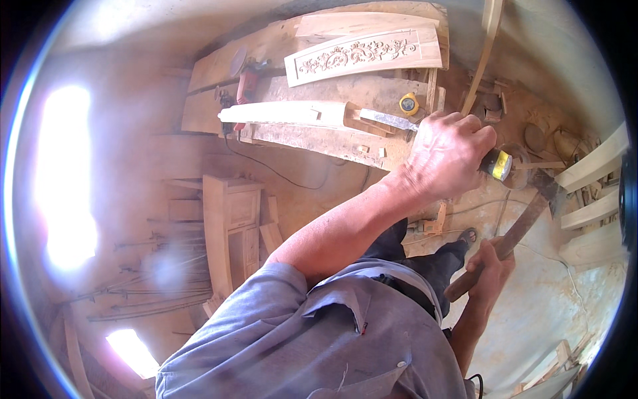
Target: The person uses a hand saw to cut a piece of wood, then uses an angle grinder to smooth and shape a carved wooden panel. They also use a hammer and chisel to refine the wood's edges and details.
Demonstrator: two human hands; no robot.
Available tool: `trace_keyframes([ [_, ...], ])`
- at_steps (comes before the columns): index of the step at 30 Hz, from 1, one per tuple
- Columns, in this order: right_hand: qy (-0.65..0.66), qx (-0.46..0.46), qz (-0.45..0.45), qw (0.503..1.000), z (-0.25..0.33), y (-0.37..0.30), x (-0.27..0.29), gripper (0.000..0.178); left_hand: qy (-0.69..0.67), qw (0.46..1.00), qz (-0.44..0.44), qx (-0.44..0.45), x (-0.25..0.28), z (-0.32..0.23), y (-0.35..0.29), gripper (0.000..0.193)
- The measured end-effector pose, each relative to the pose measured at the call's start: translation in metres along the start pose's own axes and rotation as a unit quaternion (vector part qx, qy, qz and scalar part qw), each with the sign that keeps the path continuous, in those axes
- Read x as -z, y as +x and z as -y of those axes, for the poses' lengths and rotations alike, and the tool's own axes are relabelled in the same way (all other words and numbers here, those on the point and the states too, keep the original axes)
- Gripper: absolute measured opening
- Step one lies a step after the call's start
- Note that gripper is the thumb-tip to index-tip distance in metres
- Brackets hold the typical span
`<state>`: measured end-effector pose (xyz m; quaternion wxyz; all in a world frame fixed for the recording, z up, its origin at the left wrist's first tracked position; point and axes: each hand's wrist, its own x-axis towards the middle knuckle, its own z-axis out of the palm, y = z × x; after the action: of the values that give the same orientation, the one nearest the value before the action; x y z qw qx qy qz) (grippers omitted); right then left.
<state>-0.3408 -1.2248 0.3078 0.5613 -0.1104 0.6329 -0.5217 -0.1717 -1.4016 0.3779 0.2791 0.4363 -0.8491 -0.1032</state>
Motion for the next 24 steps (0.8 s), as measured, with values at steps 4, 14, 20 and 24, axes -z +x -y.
trace_keyframes([
  [4,0.006,0.002,-0.001,1.0,0.0,-0.001,-0.002,0.013,0.018,0.998,0.043,0.035,-0.003,0.006,0.003,0.032],
  [14,0.014,0.018,-0.006,1.0,0.0,0.003,0.009,0.013,0.004,0.994,0.095,0.046,-0.004,-0.001,0.008,0.027],
  [20,-0.013,0.006,-0.013,1.0,0.002,0.001,0.011,0.015,0.015,0.99,0.113,0.08,-0.014,0.002,0.014,0.023],
  [24,-0.014,0.023,-0.025,0.999,0.006,-0.004,0.014,0.015,0.032,0.983,0.15,0.103,-0.018,0.001,0.02,0.019],
])
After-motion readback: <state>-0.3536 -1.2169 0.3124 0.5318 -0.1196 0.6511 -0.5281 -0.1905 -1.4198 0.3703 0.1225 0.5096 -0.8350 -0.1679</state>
